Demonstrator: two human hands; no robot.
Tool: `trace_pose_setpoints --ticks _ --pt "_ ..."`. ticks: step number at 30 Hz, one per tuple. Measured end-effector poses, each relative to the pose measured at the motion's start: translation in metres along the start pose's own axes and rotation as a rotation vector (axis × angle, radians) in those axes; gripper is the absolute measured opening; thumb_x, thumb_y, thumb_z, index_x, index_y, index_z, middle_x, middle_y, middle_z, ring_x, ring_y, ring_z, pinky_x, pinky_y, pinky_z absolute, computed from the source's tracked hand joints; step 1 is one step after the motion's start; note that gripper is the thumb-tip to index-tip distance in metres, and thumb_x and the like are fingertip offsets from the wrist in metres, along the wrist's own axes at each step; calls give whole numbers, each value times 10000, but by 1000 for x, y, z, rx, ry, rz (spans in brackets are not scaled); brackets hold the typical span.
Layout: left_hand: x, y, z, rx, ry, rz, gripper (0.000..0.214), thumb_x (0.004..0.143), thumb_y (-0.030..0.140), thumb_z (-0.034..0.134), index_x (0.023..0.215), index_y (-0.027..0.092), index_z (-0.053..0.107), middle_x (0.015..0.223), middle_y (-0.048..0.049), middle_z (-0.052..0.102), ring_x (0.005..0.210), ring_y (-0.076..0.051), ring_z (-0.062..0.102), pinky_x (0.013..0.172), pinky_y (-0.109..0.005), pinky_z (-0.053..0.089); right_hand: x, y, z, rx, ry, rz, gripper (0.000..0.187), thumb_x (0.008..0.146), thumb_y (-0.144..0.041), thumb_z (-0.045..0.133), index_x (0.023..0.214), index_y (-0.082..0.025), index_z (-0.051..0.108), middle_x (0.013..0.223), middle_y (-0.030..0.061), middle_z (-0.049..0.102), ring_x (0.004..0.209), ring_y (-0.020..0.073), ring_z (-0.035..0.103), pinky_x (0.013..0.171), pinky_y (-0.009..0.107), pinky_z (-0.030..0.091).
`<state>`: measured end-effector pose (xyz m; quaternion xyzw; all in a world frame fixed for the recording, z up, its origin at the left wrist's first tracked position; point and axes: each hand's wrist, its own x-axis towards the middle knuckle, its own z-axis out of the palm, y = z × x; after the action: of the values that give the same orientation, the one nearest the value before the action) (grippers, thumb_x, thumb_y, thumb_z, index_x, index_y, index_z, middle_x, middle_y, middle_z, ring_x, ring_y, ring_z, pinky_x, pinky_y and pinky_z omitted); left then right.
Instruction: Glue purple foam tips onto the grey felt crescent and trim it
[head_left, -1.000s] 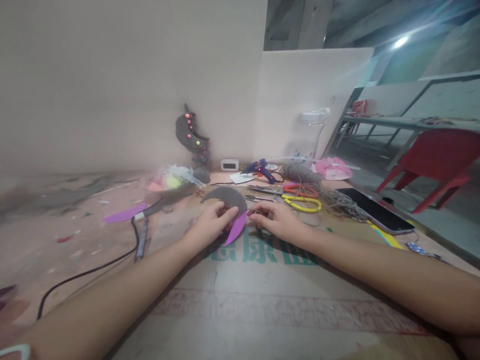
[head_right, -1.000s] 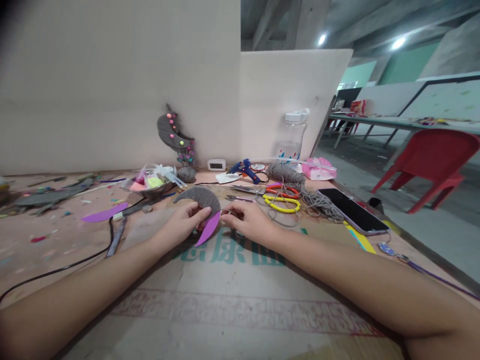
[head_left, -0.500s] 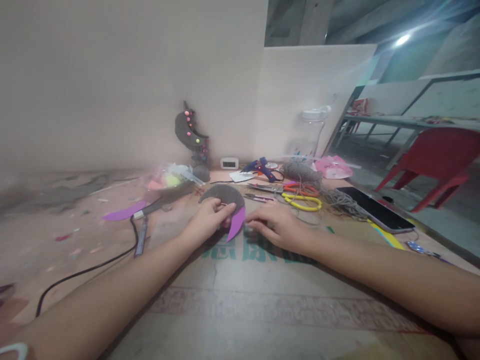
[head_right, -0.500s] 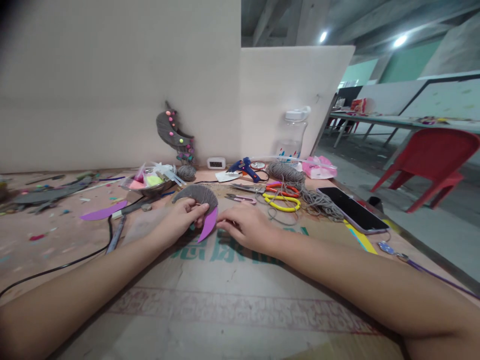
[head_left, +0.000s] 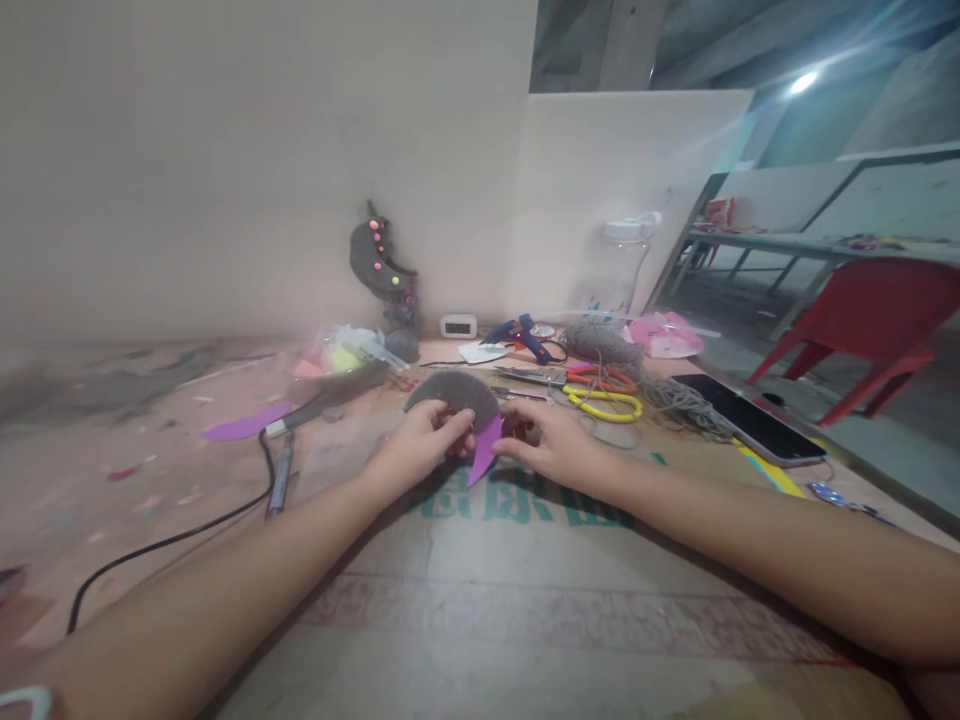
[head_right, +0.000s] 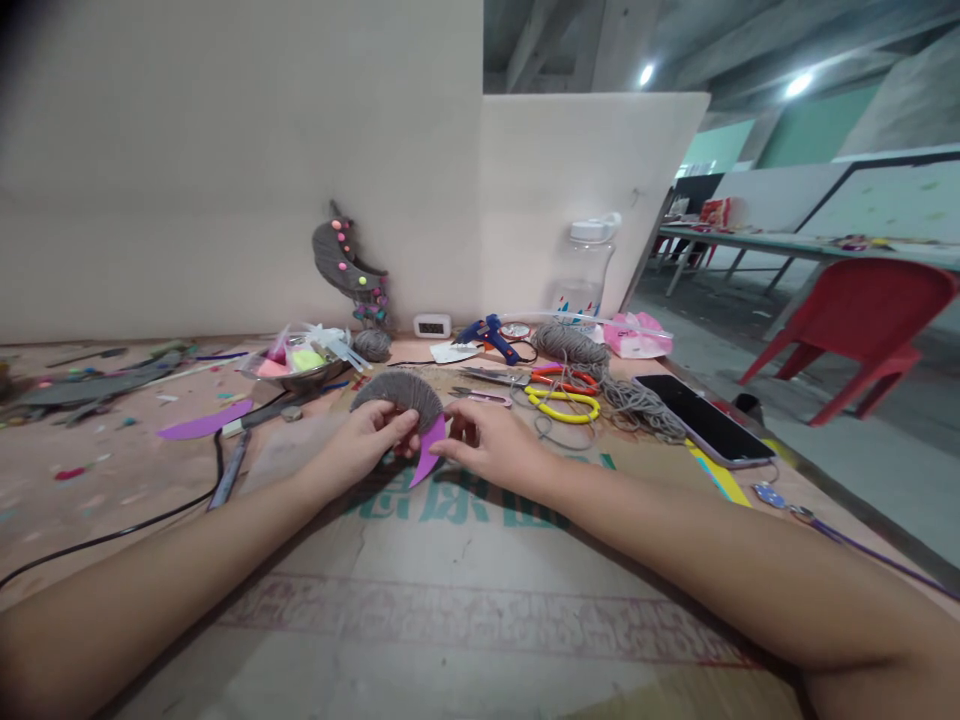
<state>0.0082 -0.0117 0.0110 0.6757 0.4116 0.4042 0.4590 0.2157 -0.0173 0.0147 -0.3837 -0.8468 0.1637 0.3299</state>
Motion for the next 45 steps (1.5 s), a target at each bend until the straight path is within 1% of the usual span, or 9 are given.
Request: trace_pose_setpoints --ticks 2,6,15,19,23,29,34,40,45 --pt "-1 0 1 38 1 -1 374 834 494 580 699 145 582 618 -20 625 562 -121 552 573 -250 432 0 -3 0 32 9 1 201 878 -349 602 944 -165 651 792 29 678 705 146 593 638 255 443" --pt "-2 1 1 80 4 -10 381 835 502 573 689 150 578 624 -19 627 578 -128 569 580 -246 435 0 -6 -2 106 94 40 179 913 -290 535 937 -166 662 767 15 686 681 133 602 636 236 444" --pt "-1 -1 1 46 -6 -14 363 832 492 573 692 157 562 604 -9 617 551 -121 559 564 -242 434 2 -7 -6 141 68 92 277 936 -309 463 788 -167 650 695 8 653 654 136 592 627 238 435" --pt "0 -3 1 33 -16 10 355 840 481 564 695 158 554 588 -7 608 530 -116 544 549 -241 429 3 -9 -5 158 29 128 184 880 -306 553 848 -166 668 693 2 663 634 132 583 609 235 432" --pt "0 -5 0 56 -16 14 361 850 486 559 706 155 560 603 -8 615 543 -117 555 555 -241 434 2 -8 -2 121 -3 126 131 842 -255 589 776 -169 663 695 0 661 646 126 573 613 229 425" --pt "-1 -5 0 52 -8 7 363 841 503 572 710 166 539 627 -4 629 568 -123 571 582 -247 448 1 -8 -2 124 -18 100 153 854 -262 566 752 -171 635 663 -7 648 625 123 572 618 235 430" --pt "-4 -1 0 240 13 20 414 835 538 560 656 165 565 606 -5 623 568 -133 565 560 -246 407 3 -10 -4 262 -21 191 179 849 -336 581 798 -171 627 687 5 678 651 141 614 650 253 460" --pt "-8 6 1 364 -19 17 416 835 543 547 656 170 588 629 -7 635 589 -139 569 554 -242 396 4 -8 -5 266 -61 198 236 869 -315 550 688 -171 601 632 -5 636 607 123 566 607 235 434" --pt "-7 6 -1 393 -46 -67 465 822 587 531 641 169 622 627 -17 649 571 -147 569 532 -249 388 2 -7 -4 334 -68 146 326 930 -374 472 730 -164 619 647 4 619 602 122 558 595 237 440"
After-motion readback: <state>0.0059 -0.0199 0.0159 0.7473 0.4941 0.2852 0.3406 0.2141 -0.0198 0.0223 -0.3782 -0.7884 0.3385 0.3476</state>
